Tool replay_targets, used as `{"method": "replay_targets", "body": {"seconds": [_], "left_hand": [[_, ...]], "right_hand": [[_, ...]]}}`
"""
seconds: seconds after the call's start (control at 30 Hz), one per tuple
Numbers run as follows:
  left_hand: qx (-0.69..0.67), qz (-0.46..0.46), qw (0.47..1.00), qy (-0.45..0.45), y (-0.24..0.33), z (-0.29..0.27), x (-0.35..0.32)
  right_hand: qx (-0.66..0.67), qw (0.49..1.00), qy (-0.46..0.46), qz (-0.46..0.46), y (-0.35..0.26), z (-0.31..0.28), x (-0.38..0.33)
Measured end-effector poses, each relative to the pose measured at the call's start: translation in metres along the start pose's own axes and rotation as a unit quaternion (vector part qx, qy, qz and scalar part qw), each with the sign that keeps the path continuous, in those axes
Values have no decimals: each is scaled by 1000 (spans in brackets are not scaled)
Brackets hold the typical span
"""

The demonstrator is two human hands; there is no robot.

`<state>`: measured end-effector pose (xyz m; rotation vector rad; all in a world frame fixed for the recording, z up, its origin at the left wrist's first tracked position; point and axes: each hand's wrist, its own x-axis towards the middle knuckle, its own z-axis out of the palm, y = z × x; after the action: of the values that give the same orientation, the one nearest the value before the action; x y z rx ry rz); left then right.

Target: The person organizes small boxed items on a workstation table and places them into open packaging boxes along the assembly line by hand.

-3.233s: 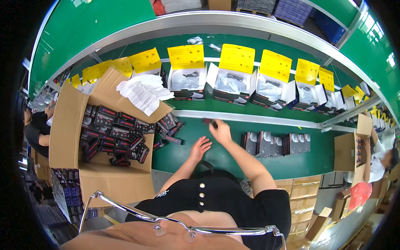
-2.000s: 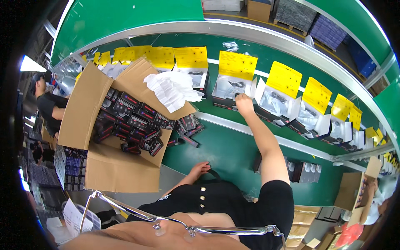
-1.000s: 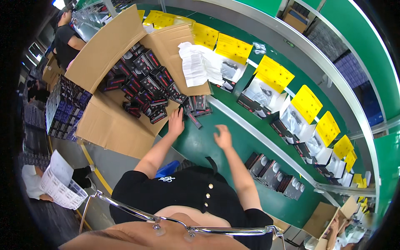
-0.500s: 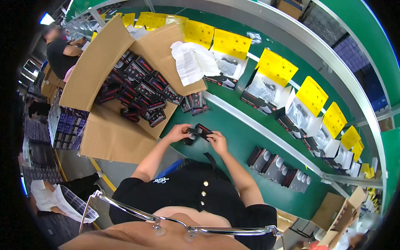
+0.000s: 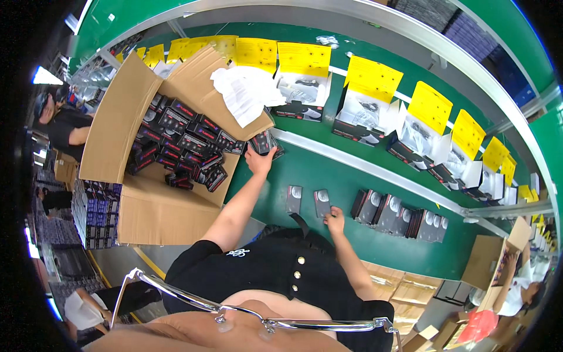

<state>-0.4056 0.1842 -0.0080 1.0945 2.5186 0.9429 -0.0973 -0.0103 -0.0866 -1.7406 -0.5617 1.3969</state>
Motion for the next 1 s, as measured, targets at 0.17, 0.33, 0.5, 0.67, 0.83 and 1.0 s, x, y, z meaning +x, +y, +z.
{"method": "replay_targets", "body": {"seconds": [0.17, 0.33, 0.5, 0.67, 0.83, 1.0], "left_hand": [[67, -81, 993, -61, 1, 22, 33], [66, 4, 996, -54, -20, 16, 34], [55, 7, 994, -96, -29, -7, 30], [77, 49, 977, -192, -27, -35, 31], [121, 119, 957, -236, -47, -65, 50], [78, 226, 955, -174, -41, -75, 44]], "right_hand": [[-149, 985, -70, -44, -7, 20, 0], [-149, 985, -74, -53, -3, 22, 2], [-154, 983, -83, -51, -10, 21, -2], [-138, 979, -18, -152, -4, 18, -1], [-90, 989, -6, -118, -26, 26, -12], [-349, 885, 14, -309, -50, 27, -28]]}}
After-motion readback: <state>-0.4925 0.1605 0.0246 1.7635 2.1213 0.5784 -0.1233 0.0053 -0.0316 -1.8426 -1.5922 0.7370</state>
